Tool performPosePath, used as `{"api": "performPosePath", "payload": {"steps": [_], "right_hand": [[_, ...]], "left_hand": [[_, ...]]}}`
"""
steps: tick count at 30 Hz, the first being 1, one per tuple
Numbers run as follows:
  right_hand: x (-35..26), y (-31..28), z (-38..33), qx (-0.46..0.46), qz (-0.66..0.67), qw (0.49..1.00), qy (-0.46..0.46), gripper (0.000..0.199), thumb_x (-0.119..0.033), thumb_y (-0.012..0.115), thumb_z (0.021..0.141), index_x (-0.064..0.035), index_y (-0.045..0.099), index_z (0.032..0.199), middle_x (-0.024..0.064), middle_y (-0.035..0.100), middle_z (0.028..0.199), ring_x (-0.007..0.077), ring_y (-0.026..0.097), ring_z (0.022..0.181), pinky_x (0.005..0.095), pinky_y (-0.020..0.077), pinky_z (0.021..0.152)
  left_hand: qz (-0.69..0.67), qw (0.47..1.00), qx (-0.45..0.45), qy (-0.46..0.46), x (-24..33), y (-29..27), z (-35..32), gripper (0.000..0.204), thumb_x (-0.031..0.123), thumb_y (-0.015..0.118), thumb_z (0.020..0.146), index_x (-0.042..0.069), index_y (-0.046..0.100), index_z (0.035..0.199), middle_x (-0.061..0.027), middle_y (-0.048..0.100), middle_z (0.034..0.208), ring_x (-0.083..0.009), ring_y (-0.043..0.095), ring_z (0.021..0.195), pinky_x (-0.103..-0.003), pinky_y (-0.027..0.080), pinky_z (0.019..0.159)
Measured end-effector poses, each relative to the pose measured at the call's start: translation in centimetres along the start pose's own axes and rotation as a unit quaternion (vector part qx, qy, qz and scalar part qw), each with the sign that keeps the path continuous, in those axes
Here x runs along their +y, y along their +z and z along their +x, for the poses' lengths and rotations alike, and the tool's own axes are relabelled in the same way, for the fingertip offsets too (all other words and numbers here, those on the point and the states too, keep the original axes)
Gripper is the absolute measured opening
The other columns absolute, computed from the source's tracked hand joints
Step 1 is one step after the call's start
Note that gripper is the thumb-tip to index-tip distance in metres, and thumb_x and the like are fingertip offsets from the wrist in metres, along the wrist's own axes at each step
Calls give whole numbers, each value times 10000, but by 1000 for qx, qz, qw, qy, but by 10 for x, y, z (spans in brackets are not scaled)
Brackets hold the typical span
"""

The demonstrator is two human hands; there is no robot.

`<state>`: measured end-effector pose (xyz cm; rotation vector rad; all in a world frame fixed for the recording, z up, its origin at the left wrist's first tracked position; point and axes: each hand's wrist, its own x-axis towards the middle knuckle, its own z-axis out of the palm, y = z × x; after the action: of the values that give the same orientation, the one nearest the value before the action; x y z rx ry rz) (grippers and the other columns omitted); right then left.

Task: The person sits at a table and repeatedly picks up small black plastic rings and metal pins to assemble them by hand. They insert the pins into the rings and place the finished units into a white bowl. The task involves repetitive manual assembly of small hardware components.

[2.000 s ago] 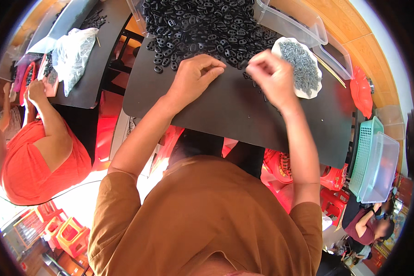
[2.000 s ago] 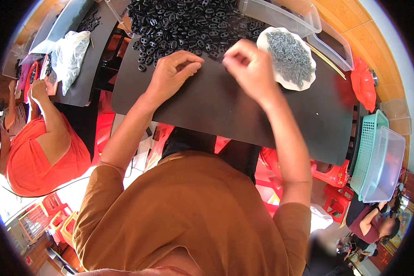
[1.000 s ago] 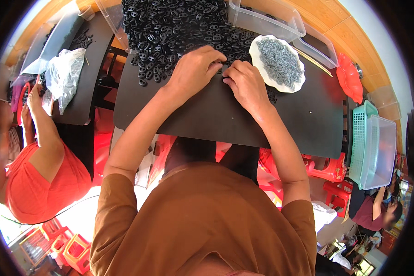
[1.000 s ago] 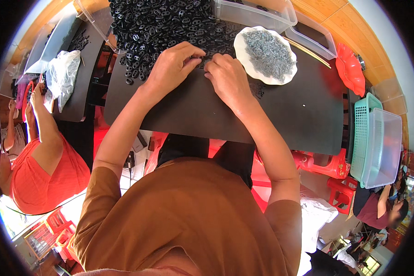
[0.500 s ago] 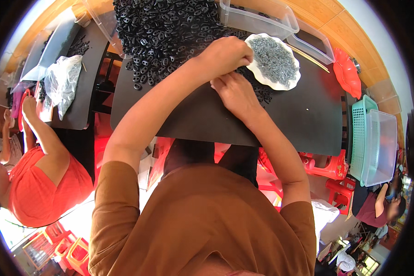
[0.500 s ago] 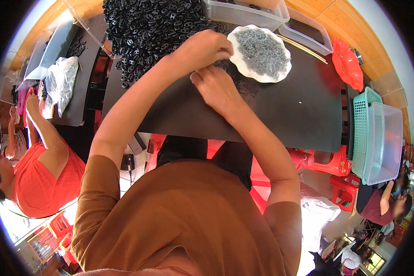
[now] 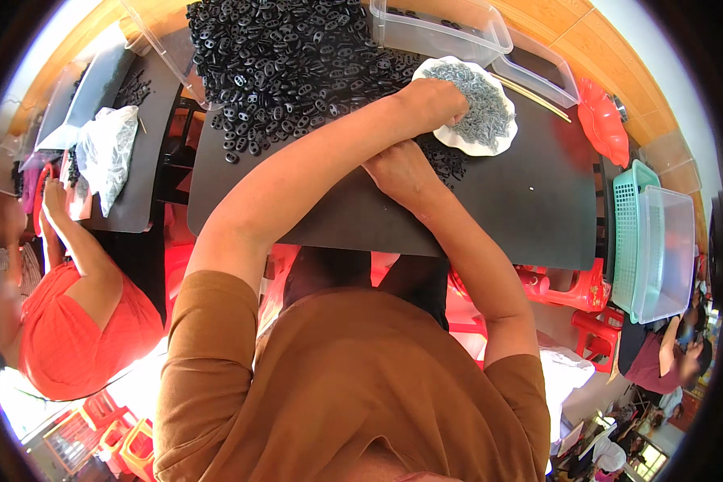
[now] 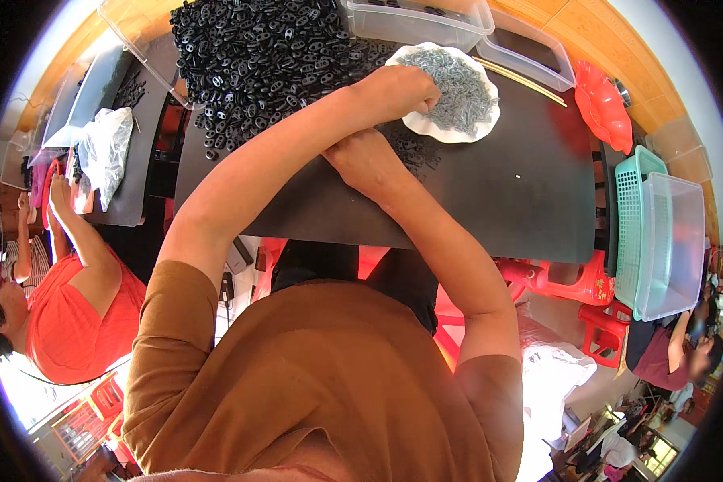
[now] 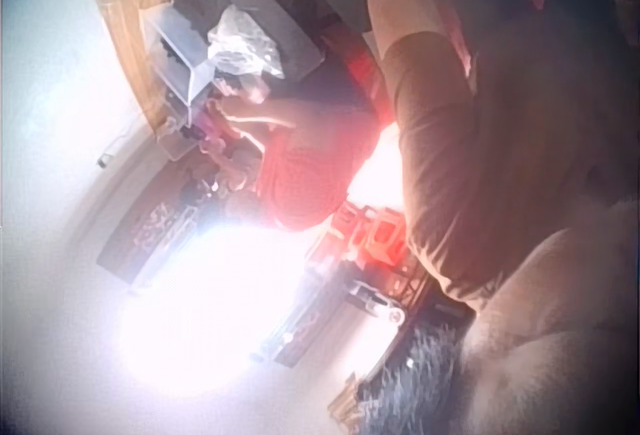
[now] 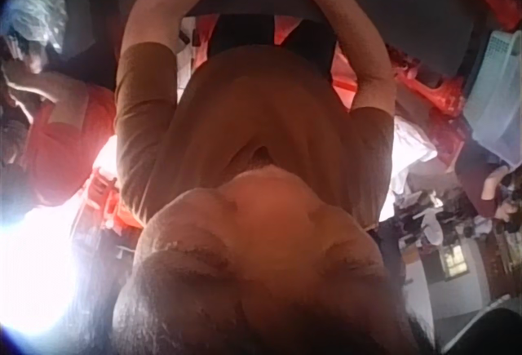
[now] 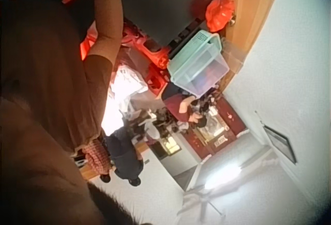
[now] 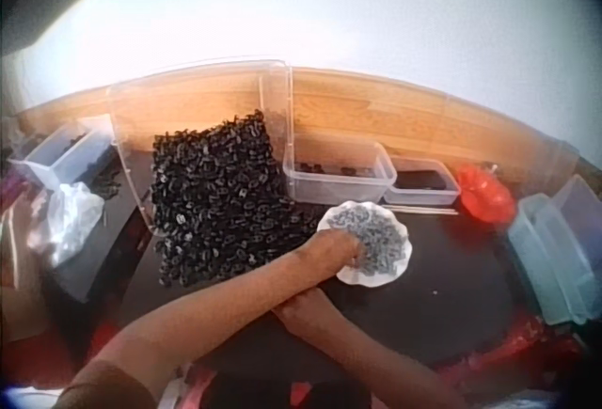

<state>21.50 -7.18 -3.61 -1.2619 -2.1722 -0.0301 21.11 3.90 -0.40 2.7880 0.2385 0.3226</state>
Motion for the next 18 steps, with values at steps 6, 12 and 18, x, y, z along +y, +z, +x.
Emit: {"api": "performPosePath", "payload": {"steps": [6,12,18], "right_hand": [[3,6,-1,38,-18,999,-24,272,-113,523,921,-5,593,1161,200,628,1102,406,605,1029,489,492,869],[-6,-2,-3,-11,-15,1000,12,272,-71,556,884,-11,598,1146,200,640,1054,403,648,906,468,549,730],[-6,2,-4,-34,10,999,8,308,-34,581,841,2,602,1147,213,629,1083,399,639,939,475,540,776]], "left_hand": [[44,999,-26,-4,-7,2,6,51,97,640,812,48,630,807,-111,662,829,-311,657,830,-427,512,737],[-2,998,67,7,-10,4,0,90,114,605,843,34,637,818,-132,667,837,-334,650,841,-440,514,765],[-57,998,21,20,-1,-5,-1,102,124,615,840,37,659,808,-132,675,826,-328,652,836,-429,516,766]]}}
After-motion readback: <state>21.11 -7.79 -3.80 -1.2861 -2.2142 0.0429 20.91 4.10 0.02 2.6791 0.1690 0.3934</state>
